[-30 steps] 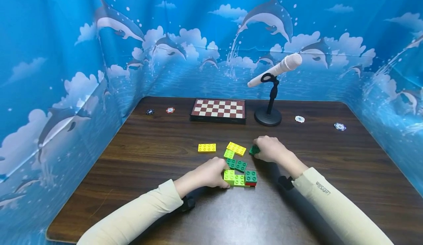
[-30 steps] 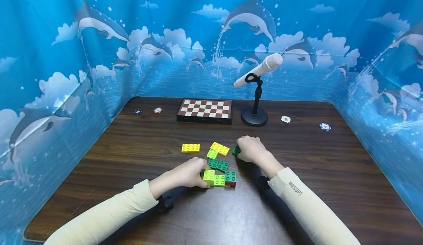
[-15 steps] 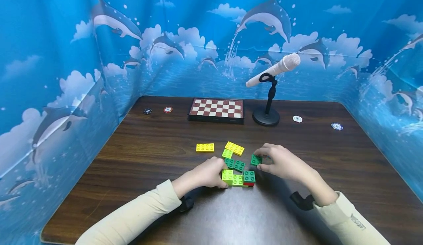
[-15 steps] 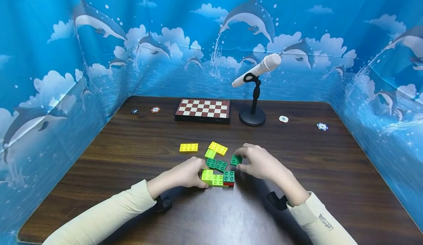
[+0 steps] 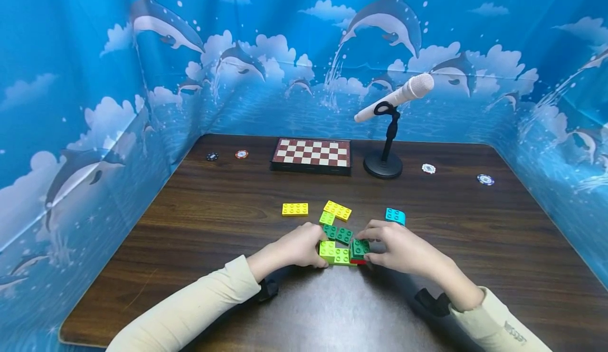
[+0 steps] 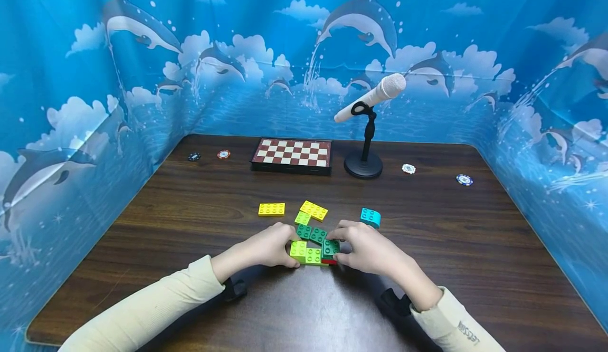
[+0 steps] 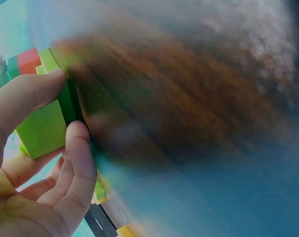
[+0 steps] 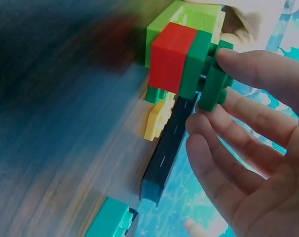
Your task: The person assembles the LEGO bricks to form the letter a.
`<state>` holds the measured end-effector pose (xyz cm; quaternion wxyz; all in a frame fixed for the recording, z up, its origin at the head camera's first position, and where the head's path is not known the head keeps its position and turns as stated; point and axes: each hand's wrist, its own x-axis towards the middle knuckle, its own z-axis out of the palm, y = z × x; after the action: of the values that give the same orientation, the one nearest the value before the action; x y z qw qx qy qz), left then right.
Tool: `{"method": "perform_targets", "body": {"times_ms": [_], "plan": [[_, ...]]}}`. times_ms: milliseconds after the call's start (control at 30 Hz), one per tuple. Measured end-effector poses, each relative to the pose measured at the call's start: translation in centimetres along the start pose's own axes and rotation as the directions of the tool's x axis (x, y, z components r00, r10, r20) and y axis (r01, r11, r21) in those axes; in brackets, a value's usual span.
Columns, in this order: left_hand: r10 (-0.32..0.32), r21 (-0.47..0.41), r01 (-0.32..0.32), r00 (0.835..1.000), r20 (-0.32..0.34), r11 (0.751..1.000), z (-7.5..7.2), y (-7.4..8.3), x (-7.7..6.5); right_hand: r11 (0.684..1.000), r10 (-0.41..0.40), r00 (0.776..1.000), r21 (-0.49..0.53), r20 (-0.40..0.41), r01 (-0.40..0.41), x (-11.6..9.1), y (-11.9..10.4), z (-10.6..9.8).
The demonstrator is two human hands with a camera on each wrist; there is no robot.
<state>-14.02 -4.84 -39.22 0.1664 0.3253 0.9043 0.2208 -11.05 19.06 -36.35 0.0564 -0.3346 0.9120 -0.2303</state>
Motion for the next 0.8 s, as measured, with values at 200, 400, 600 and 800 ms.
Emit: {"method": "perform_targets", "body": {"times_ms": [200, 400, 600, 800], "plan": [[0.005, -0.002, -0.005, 1.000, 0.000, 1.000, 0.0, 0.0, 0.0, 1.000, -0.018, 1.000, -0.023, -0.003, 0.018, 0.2, -0.3, 0.3], [0.001, 0.004, -0.001, 1.000, -0.001, 1.000, 0.0, 0.0, 0.1, 0.991, -0.043, 0.999, -0.128, -0.012, 0.041, 0.4, -1.0, 0.1], [-0.016, -0.001, 0.016, 1.000, 0.009, 1.000, -0.1, 0.0, 0.2, 0.972, -0.074, 0.997, -0.224, 0.013, 0.075, 0.9, -1.7, -0.2], [-0.020, 0.001, 0.020, 1.000, 0.006, 1.000, -0.1, 0.0, 0.1, 0.972, -0.053, 0.998, -0.227, 0.022, 0.057, 1.2, -1.7, -0.3]]}}
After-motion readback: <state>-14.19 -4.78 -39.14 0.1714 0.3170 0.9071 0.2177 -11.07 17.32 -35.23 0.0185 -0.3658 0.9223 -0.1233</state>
